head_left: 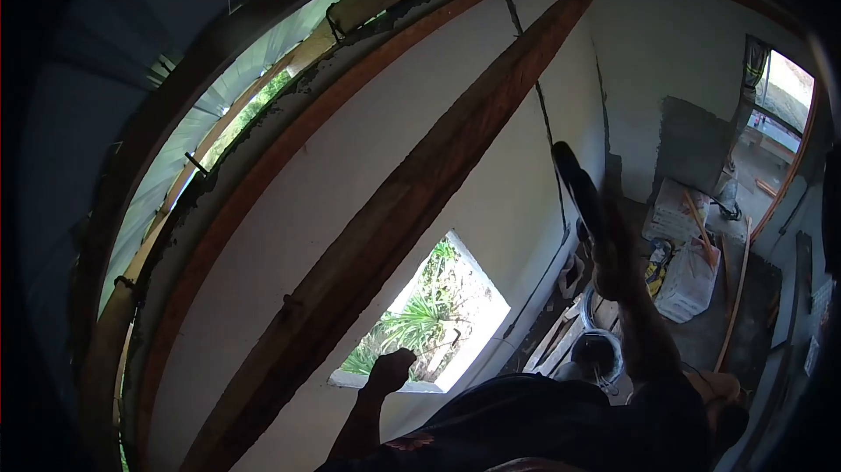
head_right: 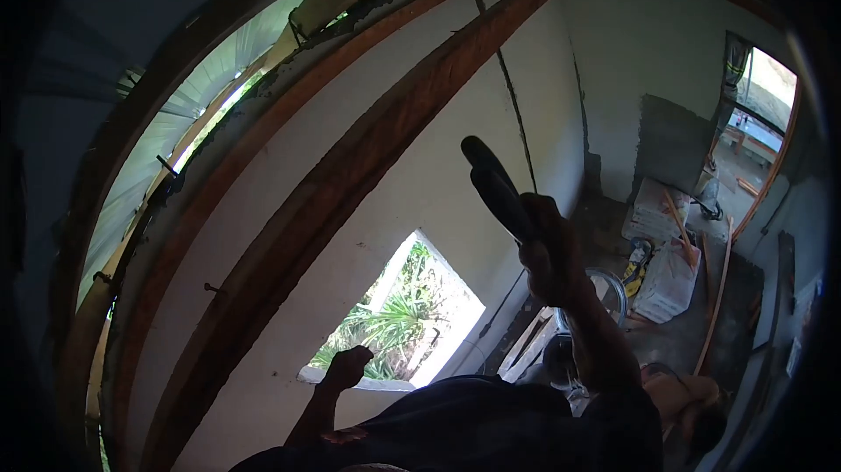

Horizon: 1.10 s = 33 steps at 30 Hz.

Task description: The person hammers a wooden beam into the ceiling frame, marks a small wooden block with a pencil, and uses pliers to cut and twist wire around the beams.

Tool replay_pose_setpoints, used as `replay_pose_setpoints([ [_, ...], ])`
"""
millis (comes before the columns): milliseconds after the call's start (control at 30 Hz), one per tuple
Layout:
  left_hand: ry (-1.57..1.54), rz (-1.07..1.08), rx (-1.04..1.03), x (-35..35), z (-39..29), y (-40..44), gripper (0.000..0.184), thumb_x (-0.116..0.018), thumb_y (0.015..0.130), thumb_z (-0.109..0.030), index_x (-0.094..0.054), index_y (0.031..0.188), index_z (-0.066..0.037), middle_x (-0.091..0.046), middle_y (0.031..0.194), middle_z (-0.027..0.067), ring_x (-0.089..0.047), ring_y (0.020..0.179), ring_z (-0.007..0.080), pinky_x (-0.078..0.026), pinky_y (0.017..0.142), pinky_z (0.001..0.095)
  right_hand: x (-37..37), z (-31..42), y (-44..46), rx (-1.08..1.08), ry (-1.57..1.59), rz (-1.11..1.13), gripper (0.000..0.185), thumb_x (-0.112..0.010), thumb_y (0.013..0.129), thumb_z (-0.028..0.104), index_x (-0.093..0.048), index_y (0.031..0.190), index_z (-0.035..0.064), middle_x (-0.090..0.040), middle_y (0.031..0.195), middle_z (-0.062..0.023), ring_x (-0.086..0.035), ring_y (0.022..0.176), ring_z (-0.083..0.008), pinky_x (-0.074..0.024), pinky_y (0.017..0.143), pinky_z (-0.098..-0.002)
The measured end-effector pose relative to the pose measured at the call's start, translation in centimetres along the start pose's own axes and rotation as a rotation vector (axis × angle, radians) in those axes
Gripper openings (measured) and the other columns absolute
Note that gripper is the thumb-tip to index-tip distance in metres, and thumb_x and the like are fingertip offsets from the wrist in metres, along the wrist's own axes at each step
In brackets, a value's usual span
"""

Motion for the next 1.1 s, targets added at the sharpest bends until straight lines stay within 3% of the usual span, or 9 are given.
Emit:
replay_pose_setpoints([
  [67, -0.024, -0.051, 0.031, -0.7, -0.3, -1.5, 0.02, -0.052, 0.074, -0.001, -0.057, 0.093, -0.006, -0.057, 0.086, 0.0133, -0.06, 0.079, 0.0334, -0.05, 0.067, 0.0437, 0.6, 5.0, 5.1, 0.413, -0.278, -0.051, 0.053, -0.04, 0.093, 0.047, -0.046, 0.114, -0.0012, -0.051, 0.07, -0.007, -0.045, 0.051, -0.0111, -0.0349, 0.046, -0.0289],
  [133, -0.055, -0.06, 0.07, -1.5, -0.4, -2.9, 0.015, -0.049, 0.08, -0.004, -0.057, 0.092, -0.006, -0.058, 0.086, 0.0137, -0.06, 0.081, 0.0335, -0.049, 0.067, 0.0438, 0.2, 8.4, 7.8, 0.411, -0.368, -0.107, 0.057, -0.041, 0.093, 0.05, -0.044, 0.116, -0.001, -0.056, 0.078, -0.0086, -0.045, 0.049, -0.0083, -0.0363, 0.045, -0.026],
  [333, -0.109, -0.088, 0.127, -3.2, -0.3, -7.8, 0.014, -0.046, 0.084, -0.007, -0.057, 0.093, -0.006, -0.058, 0.089, 0.0147, -0.06, 0.082, 0.0342, -0.049, 0.069, 0.0441, -3.6, 9.3, 5.4, 0.323, 0.344, -0.158, 0.048, -0.047, 0.094, 0.041, -0.045, 0.118, 0.0, -0.056, 0.112, -0.0163, -0.042, 0.038, -0.005, -0.0297, 0.032, -0.0184],
  [500, -0.071, 0.033, 0.216, -3.2, 1.6, -11.7, 0.014, -0.049, 0.084, -0.008, -0.058, 0.095, -0.005, -0.059, 0.092, 0.0157, -0.06, 0.086, 0.0333, -0.049, 0.073, 0.0441, -5.2, 12.5, 5.9, 0.187, -0.092, -0.26, 0.031, -0.055, 0.076, 0.011, -0.059, 0.105, -0.0009, -0.047, 0.06, 0.0027, -0.043, 0.053, -0.0036, -0.0333, 0.05, -0.0216],
  [767, 0.158, -0.088, 0.128, -13.4, 9.3, -16.9, 0.014, -0.05, 0.085, -0.014, -0.059, 0.093, -0.007, -0.059, 0.089, 0.016, -0.059, 0.083, 0.0362, -0.046, 0.069, 0.047, -6.6, 17.5, 15.5, 0.502, -0.752, 0.383, 0.017, -0.068, 0.071, 0.013, -0.065, 0.082, 0.0002, -0.058, 0.089, -0.0088, -0.056, 0.07, -0.0175, -0.0443, 0.063, -0.0321],
  [867, -0.441, -0.013, 0.56, -3.0, 2.3, -12.6, 0.016, -0.049, 0.089, -0.018, -0.058, 0.092, -0.006, -0.06, 0.088, 0.0163, -0.059, 0.079, 0.0344, -0.046, 0.069, 0.0444, -10.3, 17.7, 20.2, 0.477, -0.862, 0.597, 0.017, -0.07, 0.072, 0.015, -0.066, 0.078, 0.0005, -0.058, 0.093, -0.0111, -0.058, 0.077, -0.0231, -0.0458, 0.07, -0.0368],
  [967, -0.446, -0.024, 0.569, -6.5, 4.3, -12.8, 0.02, -0.05, 0.091, -0.022, -0.059, 0.09, -0.004, -0.062, 0.083, 0.0171, -0.059, 0.075, 0.032, -0.046, 0.07, 0.041, -15.3, 18.1, 24.8, 0.418, -0.988, 0.721, 0.022, -0.068, 0.077, 0.021, -0.066, 0.079, 0.0, -0.059, 0.086, -0.0125, -0.059, 0.077, -0.0256, -0.0458, 0.071, -0.0393],
  [1067, -0.466, -0.512, 0.48, -3.6, -0.4, -10.2, 0.02, -0.052, 0.09, -0.021, -0.06, 0.089, -0.002, -0.061, 0.078, 0.0173, -0.057, 0.073, 0.0313, -0.046, 0.073, 0.0405, -20.6, 16.5, 30.2, 0.512, -1.135, 0.736, 0.028, -0.063, 0.083, 0.027, -0.065, 0.089, 0.0001, -0.06, 0.082, -0.0146, -0.061, 0.081, -0.0286, -0.046, 0.073, -0.0413],
  [1100, -0.551, -0.373, 0.576, -4.1, -0.8, -10.8, 0.02, -0.053, 0.089, -0.02, -0.06, 0.091, -0.002, -0.062, 0.085, 0.0184, -0.058, 0.08, 0.0353, -0.046, 0.076, 0.0435, -22.4, 16.1, 31.9, 0.487, -1.126, 0.737, 0.029, -0.062, 0.084, 0.028, -0.064, 0.094, 0.001, -0.061, 0.085, -0.0149, -0.061, 0.083, -0.029, -0.0462, 0.075, -0.0417],
])
Point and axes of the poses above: each hand's wrist, its own y-axis towards the middle knuckle, its own x-axis out of the back of the hand, z = x × y, the point moved 1 cm from there along y, towards the middle knuckle
